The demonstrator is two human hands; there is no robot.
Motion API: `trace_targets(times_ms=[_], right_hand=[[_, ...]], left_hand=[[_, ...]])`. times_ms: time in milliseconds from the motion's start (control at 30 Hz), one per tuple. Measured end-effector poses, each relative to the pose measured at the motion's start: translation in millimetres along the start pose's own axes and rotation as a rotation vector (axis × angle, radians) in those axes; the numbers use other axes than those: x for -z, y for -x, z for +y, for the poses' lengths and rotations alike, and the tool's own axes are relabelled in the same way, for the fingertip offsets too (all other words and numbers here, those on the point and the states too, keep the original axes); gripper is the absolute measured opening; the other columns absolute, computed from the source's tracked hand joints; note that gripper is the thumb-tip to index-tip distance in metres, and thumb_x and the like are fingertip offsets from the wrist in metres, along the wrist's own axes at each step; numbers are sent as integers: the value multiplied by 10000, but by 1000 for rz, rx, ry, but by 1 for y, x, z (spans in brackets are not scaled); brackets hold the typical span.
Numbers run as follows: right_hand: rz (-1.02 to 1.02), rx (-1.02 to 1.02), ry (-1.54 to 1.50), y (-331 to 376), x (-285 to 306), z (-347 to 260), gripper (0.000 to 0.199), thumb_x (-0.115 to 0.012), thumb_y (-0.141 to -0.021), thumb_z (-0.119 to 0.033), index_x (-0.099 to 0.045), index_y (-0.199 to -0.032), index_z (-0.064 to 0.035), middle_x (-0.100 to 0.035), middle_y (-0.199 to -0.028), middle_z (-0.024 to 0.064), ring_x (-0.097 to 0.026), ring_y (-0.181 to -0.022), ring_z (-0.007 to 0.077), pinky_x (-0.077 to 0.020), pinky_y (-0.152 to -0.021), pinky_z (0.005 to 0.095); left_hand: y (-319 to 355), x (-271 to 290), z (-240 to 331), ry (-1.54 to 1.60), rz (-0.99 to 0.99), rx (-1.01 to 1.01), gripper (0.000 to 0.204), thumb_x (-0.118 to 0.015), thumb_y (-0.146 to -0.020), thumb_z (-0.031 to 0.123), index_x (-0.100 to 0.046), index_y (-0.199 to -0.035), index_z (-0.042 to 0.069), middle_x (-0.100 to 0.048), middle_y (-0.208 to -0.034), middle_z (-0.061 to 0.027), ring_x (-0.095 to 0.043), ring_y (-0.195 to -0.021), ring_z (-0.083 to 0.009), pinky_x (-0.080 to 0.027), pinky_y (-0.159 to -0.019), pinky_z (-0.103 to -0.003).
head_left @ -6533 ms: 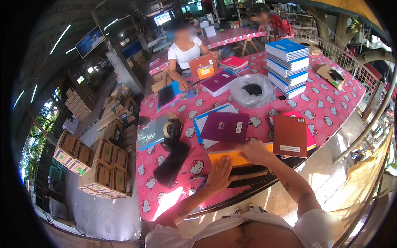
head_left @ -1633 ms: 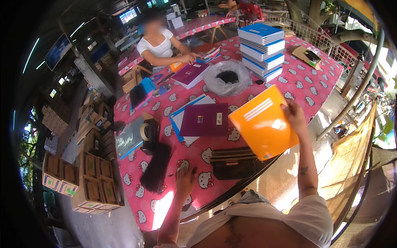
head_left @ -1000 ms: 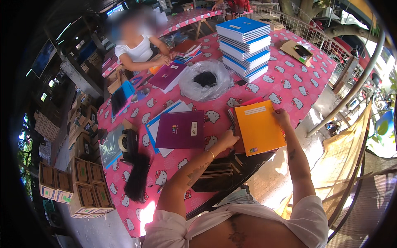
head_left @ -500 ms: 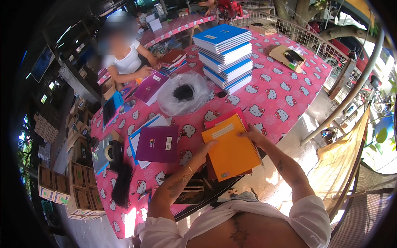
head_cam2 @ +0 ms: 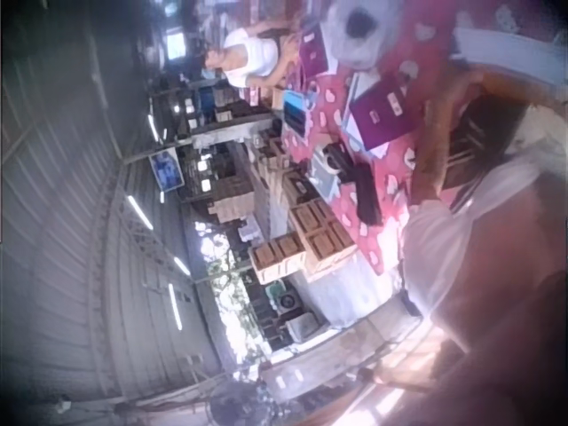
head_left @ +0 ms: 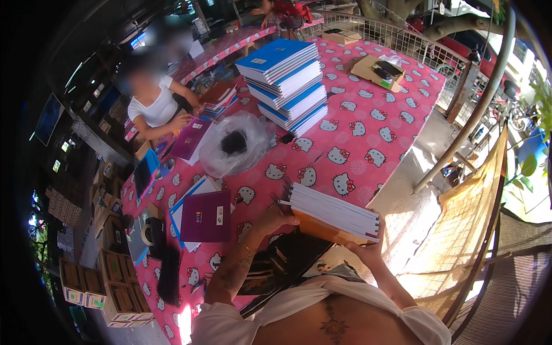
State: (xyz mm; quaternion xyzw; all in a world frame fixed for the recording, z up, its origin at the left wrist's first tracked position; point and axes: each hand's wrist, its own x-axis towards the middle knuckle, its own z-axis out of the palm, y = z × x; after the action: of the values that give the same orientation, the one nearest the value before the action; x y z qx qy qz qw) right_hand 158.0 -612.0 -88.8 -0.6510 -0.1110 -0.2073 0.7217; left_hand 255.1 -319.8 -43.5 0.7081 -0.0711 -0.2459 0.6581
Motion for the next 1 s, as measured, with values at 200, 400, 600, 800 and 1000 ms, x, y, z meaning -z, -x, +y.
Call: trace_targets(times_ms=[200, 400, 600, 800, 1000], right_hand=[[38, 27, 131, -20, -9, 6, 984, -947, -673, -220, -289, -1385, -50, -453, -1280, 127, -499, -1200, 232, -440, -1006, 380], [-7, 61, 221, -5, 4, 39, 941, -929, -695, -194, -281, -1359, -40, -472, -1253, 126, -522, -1174, 227, -457, -979, 385], [-35, -150, 37, -47, -10, 9, 812, -907, -732, -207, -358, -1302, -25, -565, -1232, 159, -586, -1130, 244, -481, -964, 381], [-410, -592, -97, -186, -38, 30, 797, -831, -829, -388, -425, -1325, 87, -664, -1154, 200, -698, -993, 255, -584, -822, 366], [-831, -752, -108, -230, -96, 154, 717, -774, -866, -462, -561, -1303, 64, -676, -1174, 159, -681, -1034, 234, -577, -820, 363]], left_hand=[[-20, 0, -40, 172, -22, -132, 252, -754, -774, 47, -675, -1014, 39, -675, -908, -24, -628, -829, -118, -526, -755, -289], [-26, -4, -59, 183, -40, -124, 246, -728, -777, 41, -664, -1015, 30, -654, -872, -26, -622, -798, -119, -517, -728, -295], [-30, -41, -27, 417, 303, -266, 328, -693, -792, 86, -623, -1109, 37, -649, -954, -38, -609, -816, -101, -460, -632, -264], [-13, 5, 0, 314, 281, 34, 481, -738, -846, 229, -588, -1262, 41, -655, -1141, -57, -622, -1026, -150, -502, -828, -310], [-22, 44, -60, 373, 436, 74, 544, -789, -852, 298, -586, -1272, 21, -690, -1082, -81, -715, -876, -195, -612, -670, -352]])
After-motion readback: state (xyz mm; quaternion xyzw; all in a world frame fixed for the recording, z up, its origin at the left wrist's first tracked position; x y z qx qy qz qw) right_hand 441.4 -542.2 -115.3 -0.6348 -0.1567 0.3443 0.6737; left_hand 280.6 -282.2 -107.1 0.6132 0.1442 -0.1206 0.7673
